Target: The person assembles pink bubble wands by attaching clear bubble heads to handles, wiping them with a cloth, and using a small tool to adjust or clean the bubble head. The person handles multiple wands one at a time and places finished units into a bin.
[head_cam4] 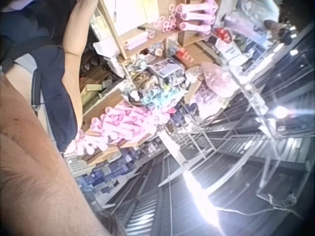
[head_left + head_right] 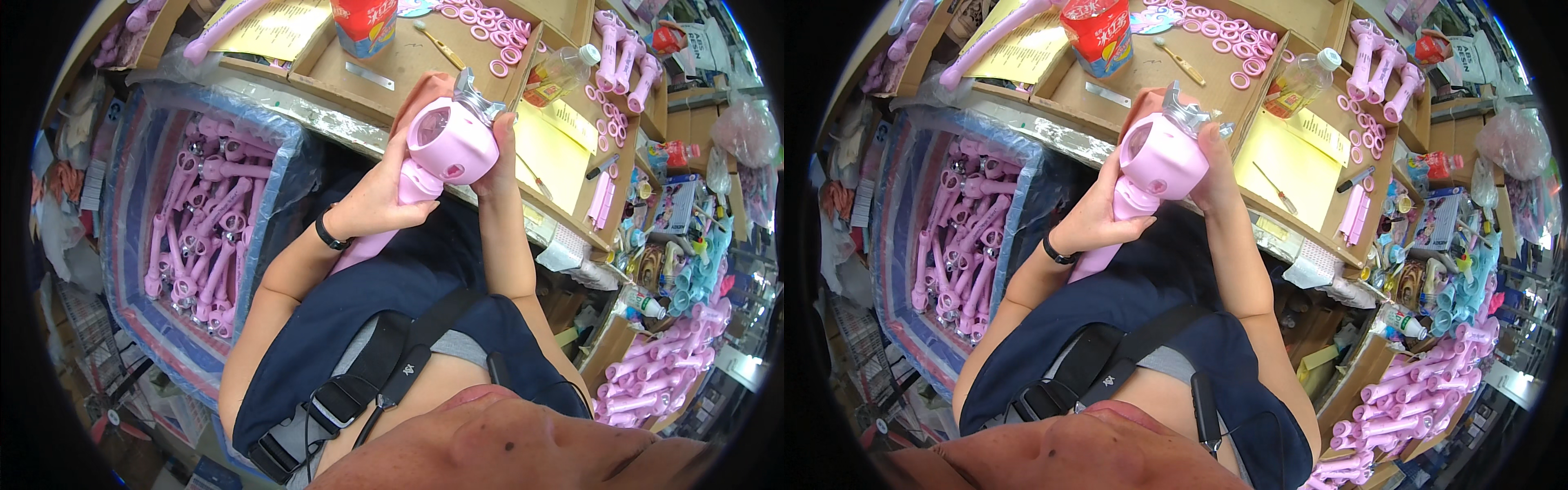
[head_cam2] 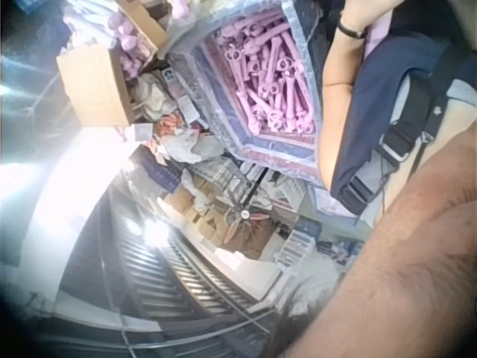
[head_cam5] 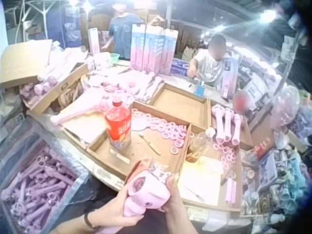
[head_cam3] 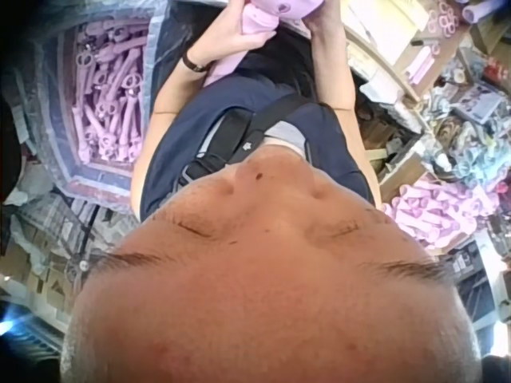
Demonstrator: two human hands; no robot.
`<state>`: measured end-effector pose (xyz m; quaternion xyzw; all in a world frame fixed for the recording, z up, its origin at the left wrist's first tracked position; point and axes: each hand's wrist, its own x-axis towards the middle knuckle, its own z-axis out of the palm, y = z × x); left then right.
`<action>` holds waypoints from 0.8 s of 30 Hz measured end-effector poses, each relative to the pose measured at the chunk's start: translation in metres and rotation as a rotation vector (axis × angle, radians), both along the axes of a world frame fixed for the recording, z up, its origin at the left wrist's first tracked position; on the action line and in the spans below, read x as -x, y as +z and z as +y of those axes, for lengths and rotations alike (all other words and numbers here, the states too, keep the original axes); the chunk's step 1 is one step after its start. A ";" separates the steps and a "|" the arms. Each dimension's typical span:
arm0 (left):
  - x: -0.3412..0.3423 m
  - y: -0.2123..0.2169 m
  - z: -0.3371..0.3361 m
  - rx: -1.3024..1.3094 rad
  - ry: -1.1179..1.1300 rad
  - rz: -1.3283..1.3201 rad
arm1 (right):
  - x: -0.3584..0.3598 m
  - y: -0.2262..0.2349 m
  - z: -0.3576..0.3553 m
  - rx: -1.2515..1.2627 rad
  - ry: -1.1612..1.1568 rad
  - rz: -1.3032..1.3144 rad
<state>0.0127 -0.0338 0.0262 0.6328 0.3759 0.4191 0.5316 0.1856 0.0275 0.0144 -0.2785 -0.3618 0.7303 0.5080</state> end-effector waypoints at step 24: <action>0.012 -0.008 0.021 0.499 -0.119 -0.537 | 0.050 -0.014 -0.046 -0.571 -0.525 -0.533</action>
